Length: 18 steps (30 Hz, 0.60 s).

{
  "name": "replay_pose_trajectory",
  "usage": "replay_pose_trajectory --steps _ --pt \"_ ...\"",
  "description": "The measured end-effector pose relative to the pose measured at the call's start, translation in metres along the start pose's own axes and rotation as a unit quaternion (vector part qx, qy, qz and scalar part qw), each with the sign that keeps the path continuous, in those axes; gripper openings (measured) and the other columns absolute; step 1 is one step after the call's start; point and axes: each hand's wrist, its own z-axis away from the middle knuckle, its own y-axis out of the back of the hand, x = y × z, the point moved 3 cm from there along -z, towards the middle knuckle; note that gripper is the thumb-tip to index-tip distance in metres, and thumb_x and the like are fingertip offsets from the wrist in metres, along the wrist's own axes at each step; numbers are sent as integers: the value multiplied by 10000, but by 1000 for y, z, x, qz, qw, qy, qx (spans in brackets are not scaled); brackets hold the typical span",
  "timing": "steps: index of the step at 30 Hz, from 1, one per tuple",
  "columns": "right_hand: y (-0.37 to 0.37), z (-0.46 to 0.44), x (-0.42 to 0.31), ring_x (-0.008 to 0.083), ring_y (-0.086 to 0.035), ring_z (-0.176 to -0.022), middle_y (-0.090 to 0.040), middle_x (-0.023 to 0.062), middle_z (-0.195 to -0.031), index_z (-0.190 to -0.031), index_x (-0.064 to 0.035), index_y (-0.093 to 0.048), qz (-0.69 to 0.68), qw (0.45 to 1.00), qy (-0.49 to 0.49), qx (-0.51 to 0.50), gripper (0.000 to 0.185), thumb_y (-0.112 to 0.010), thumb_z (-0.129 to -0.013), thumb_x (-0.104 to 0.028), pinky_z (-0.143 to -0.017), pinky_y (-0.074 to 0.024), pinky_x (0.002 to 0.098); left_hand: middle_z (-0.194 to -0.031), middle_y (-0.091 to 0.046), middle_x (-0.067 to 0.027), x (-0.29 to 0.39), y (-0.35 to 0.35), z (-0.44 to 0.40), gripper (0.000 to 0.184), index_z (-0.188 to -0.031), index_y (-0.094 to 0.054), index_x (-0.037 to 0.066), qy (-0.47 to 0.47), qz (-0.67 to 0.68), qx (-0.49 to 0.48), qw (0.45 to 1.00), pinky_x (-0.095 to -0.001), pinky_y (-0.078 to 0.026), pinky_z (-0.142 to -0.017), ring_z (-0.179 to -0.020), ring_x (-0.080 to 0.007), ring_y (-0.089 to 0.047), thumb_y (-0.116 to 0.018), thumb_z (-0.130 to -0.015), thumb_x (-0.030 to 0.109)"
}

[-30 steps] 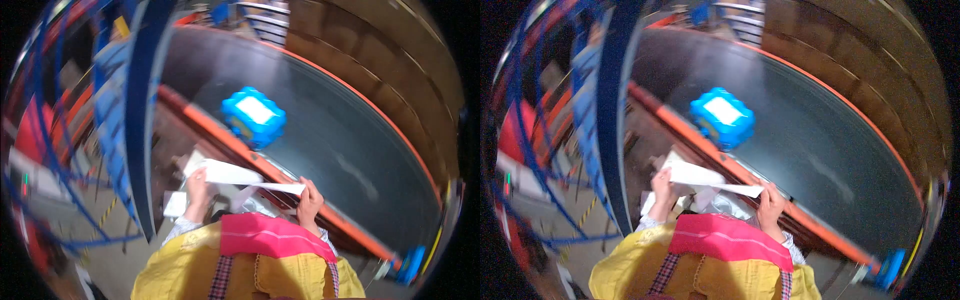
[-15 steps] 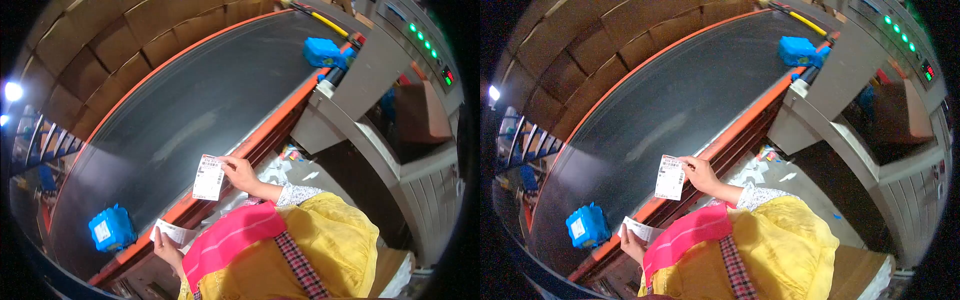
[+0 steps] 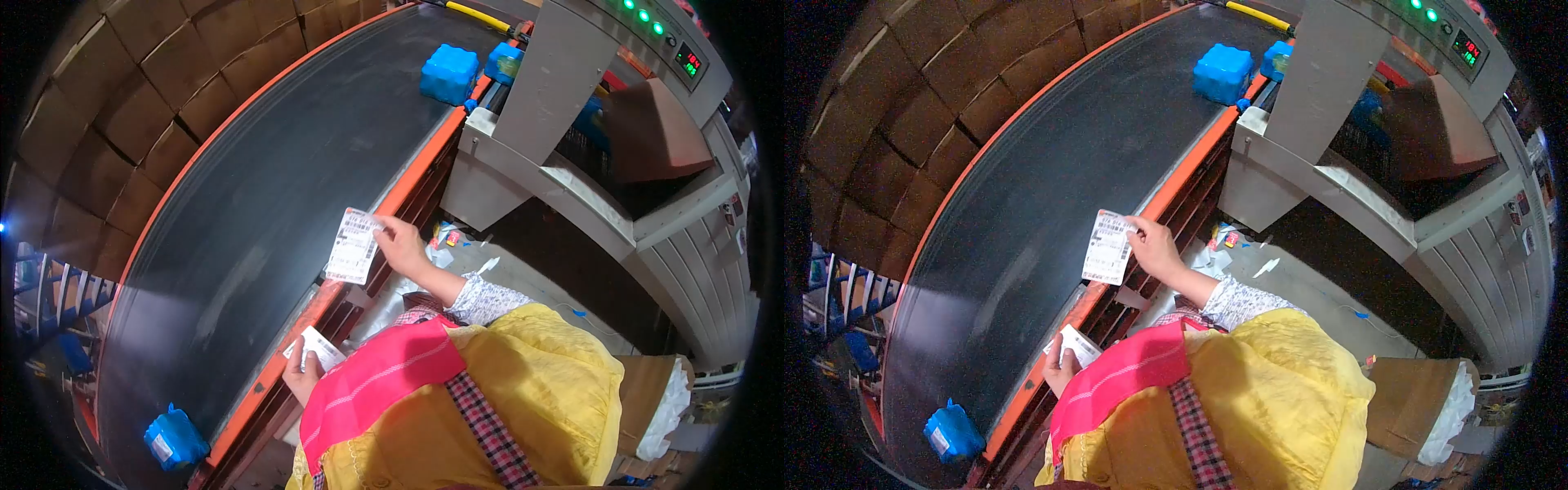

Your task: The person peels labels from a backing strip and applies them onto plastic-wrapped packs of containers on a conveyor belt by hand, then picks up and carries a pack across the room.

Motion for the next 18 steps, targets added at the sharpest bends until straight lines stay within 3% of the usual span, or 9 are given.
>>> replay_pose_trajectory --steps 1,4,8,11,18 --pt "3 -4 4 167 -652 -733 -664 172 -871 -1095 30 -590 9 1000 2 14 283 -569 -834 -79 -655 -501 287 -657 -510 45 -8 1 -3 338 -1202 -562 -12 -16 0 -31 999 -183 -300 -457 -519 -15 -378 -536 -865 -18" --pt "18 -20 18 184 -630 -698 -663 170 -873 -1098 29 -590 32 998 -26 42 297 -570 -824 -84 -650 -492 300 -666 -515 36 -6 -7 -1 337 -1200 -570 1 -11 -56 -59 997 -190 -340 -489 -548 -26 -414 -558 -864 1" --pt "44 -41 40 193 -633 -705 -667 159 -878 -1086 19 -595 57 994 -51 73 287 -570 -820 -85 -662 -490 299 -669 -520 35 -7 -20 -4 340 -1201 -571 2 4 -67 -60 996 -193 -352 -500 -557 -29 -428 -568 -860 7" --pt "62 -59 66 157 -604 -666 -655 107 -778 -1048 -13 -619 48 993 -46 102 277 -576 -804 -137 -643 -476 296 -662 -518 38 -9 -37 -2 341 -1200 -572 2 9 -59 -54 997 -190 -346 -486 -537 -24 -423 -567 -859 7" --pt "83 -105 112 181 -620 -705 -659 113 -799 -1054 -15 -618 77 986 -89 120 289 -573 -793 -132 -668 -478 309 -648 -515 38 -17 -74 -15 342 -1198 -573 0 39 -34 -37 998 -185 -346 -472 -513 -19 -424 -568 -856 10"
